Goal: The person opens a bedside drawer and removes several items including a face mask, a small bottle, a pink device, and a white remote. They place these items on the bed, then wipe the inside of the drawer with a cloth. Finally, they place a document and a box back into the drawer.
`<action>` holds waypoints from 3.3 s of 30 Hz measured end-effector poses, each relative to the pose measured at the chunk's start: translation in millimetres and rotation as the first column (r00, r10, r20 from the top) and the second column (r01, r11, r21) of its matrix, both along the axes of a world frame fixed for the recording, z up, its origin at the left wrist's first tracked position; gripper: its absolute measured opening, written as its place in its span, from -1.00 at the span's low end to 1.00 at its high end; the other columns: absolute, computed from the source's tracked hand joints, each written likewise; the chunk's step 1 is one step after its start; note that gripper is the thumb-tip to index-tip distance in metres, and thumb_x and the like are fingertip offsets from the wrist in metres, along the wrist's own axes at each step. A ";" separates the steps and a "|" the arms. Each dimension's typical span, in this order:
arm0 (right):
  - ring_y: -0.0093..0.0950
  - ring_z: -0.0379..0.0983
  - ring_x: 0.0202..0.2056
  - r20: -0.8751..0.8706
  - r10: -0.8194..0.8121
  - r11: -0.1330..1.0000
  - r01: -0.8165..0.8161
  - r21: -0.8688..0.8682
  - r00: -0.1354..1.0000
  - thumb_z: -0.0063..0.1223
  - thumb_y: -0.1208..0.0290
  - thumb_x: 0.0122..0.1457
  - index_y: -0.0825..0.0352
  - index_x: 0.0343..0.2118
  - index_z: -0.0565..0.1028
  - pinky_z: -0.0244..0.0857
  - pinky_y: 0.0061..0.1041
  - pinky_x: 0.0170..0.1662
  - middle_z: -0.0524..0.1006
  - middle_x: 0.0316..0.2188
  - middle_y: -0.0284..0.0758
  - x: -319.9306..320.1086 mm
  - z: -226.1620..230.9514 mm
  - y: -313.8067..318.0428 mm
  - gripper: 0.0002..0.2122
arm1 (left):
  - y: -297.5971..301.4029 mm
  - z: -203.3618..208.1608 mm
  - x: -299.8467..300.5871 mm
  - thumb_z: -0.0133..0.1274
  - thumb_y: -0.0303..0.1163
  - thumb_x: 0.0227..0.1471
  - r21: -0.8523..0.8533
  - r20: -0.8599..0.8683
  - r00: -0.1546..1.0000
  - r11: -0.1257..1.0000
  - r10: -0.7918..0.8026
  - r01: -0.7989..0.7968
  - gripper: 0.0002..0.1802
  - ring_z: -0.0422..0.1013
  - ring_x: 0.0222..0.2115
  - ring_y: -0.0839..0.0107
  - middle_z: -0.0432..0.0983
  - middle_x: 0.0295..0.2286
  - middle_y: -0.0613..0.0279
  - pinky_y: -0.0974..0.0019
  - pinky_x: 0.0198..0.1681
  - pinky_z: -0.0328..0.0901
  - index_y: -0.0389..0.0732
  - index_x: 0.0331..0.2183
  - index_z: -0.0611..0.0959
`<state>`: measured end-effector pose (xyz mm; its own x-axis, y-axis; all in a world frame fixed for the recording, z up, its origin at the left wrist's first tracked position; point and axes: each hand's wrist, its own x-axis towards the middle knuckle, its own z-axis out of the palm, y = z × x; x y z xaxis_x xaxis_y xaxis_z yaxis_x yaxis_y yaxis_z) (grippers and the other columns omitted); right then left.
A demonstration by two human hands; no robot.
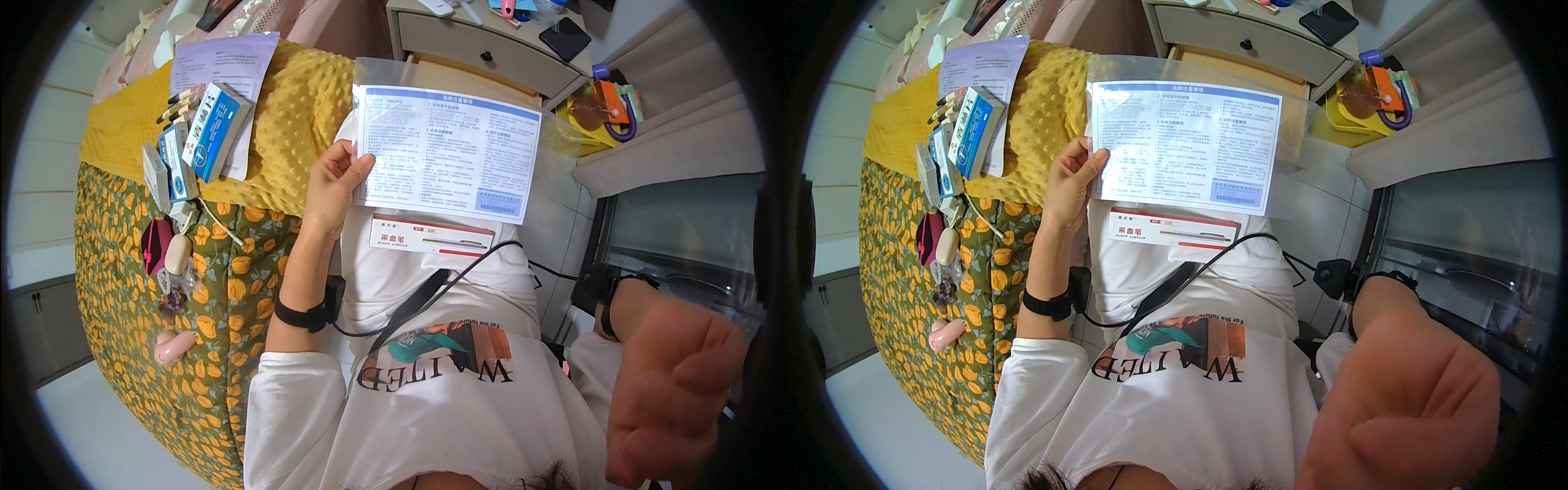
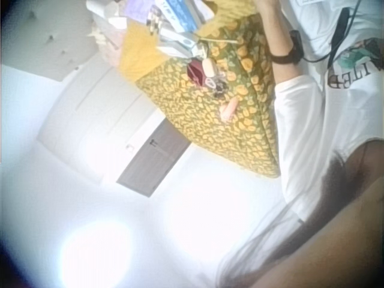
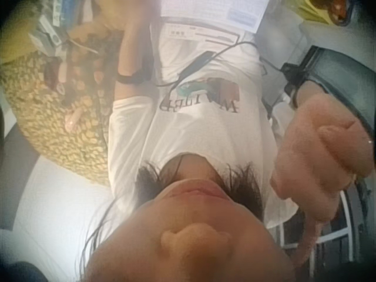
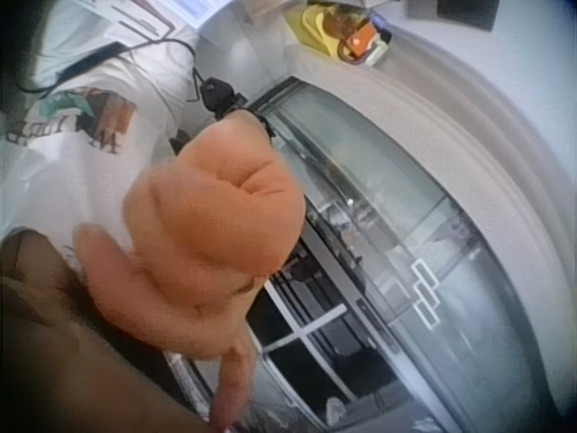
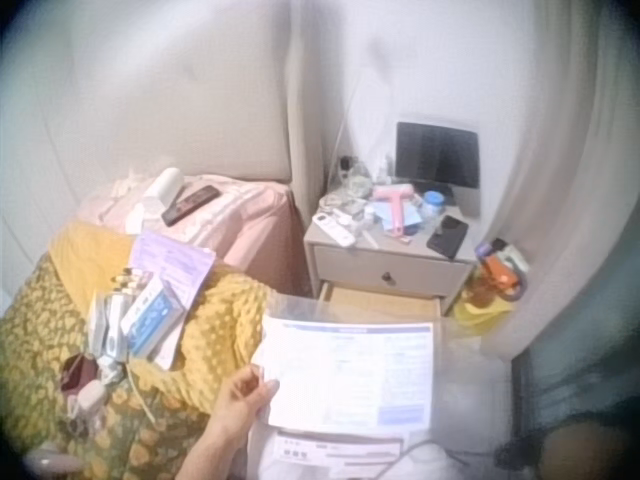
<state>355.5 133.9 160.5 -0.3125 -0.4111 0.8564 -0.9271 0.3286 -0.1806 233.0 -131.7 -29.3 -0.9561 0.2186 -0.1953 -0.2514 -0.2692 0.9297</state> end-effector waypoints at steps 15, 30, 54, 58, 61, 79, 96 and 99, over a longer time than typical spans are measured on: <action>-0.50 0.30 -0.50 0.064 0.004 0.999 -0.007 0.041 0.998 -0.34 0.09 0.22 0.26 -0.28 0.33 0.22 -0.43 -0.33 0.41 -0.49 -0.33 11.9 21.4 2.3 -0.68 | -0.7 -1.3 1.9 0.04 -0.47 0.07 -0.017 0.003 1.000 1.000 -0.007 0.008 -0.93 0.44 -0.38 0.60 0.53 -0.39 0.27 0.53 -0.27 0.33 -0.23 -0.35 0.48; -0.48 0.27 -0.64 0.242 0.033 0.994 -0.058 0.097 0.970 -0.47 -0.06 0.23 0.25 -0.38 0.33 0.18 -0.36 -0.49 0.39 -0.62 -0.35 15.8 39.5 -15.9 -0.56 | 0.9 0.9 2.6 0.05 -0.48 0.06 -0.022 0.022 1.000 1.000 0.019 -0.019 -0.93 0.39 -0.42 0.65 0.51 -0.42 0.33 0.57 -0.29 0.28 -0.22 -0.38 0.48; -0.85 0.33 -0.57 -0.062 -0.053 0.999 0.053 -0.006 0.997 -0.12 0.20 0.18 -0.20 -0.24 0.41 0.05 -0.72 -0.33 0.41 -0.34 -0.90 10.6 -0.2 11.2 -0.88 | 2.9 1.1 1.5 0.05 -0.51 0.05 0.028 0.014 0.999 0.999 0.031 -0.032 -0.94 0.37 -0.45 0.68 0.51 -0.47 0.36 0.58 -0.35 0.27 -0.23 -0.40 0.48; -0.64 0.34 -0.56 0.087 0.062 0.998 -0.063 0.013 0.994 -0.38 0.01 0.22 0.01 -0.18 0.32 0.16 -0.51 -0.35 0.41 -0.45 -0.60 8.6 11.2 -2.5 -0.72 | 3.0 0.6 1.6 0.05 -0.51 0.06 0.030 0.015 0.999 0.999 0.035 -0.036 -0.94 0.36 -0.46 0.69 0.50 -0.47 0.36 0.59 -0.35 0.26 -0.23 -0.41 0.48; -0.52 0.35 -0.53 0.302 0.131 0.991 -0.116 -0.066 0.944 -0.47 -0.09 0.23 0.07 -0.08 0.23 0.21 -0.37 -0.35 0.41 -0.48 -0.45 9.5 24.2 -16.4 -0.60 | 2.6 0.4 1.7 0.05 -0.51 0.06 0.015 0.010 0.999 0.999 0.031 -0.031 -0.94 0.35 -0.47 0.69 0.50 -0.48 0.37 0.59 -0.36 0.26 -0.22 -0.41 0.48; -0.82 0.37 -0.56 -0.013 -0.050 0.998 0.050 0.045 0.999 -0.15 0.23 0.19 -0.11 -0.40 0.40 0.06 -0.66 -0.32 0.41 -0.33 -0.88 4.5 -0.7 10.7 -0.93 | -2.4 -9.1 0.5 0.04 -0.48 0.07 0.056 -0.021 1.000 0.998 -0.003 0.004 -0.94 0.42 -0.41 0.61 0.52 -0.40 0.28 0.54 -0.28 0.34 -0.23 -0.37 0.48; -0.79 0.36 -0.54 0.006 -0.009 0.995 0.009 0.096 1.000 -0.19 0.19 0.21 -0.20 -0.21 0.39 0.05 -0.61 -0.29 0.41 -0.26 -0.88 2.8 2.3 7.6 -0.86 | -2.6 -9.1 0.4 0.04 -0.48 0.07 0.039 -0.018 1.000 0.999 0.006 -0.005 -0.94 0.42 -0.40 0.62 0.52 -0.40 0.30 0.54 -0.28 0.33 -0.21 -0.37 0.48; -0.73 0.36 -0.54 -0.008 0.023 0.995 -0.022 0.099 1.000 -0.15 0.21 0.18 -0.18 -0.25 0.38 0.07 -0.56 -0.31 0.41 -0.33 -0.82 -2.1 0.3 6.1 -0.89 | -0.4 -7.2 1.0 0.05 -0.49 0.06 0.037 -0.010 1.000 0.999 0.029 -0.028 -0.94 0.38 -0.43 0.66 0.48 -0.44 0.36 0.57 -0.31 0.29 -0.21 -0.40 0.47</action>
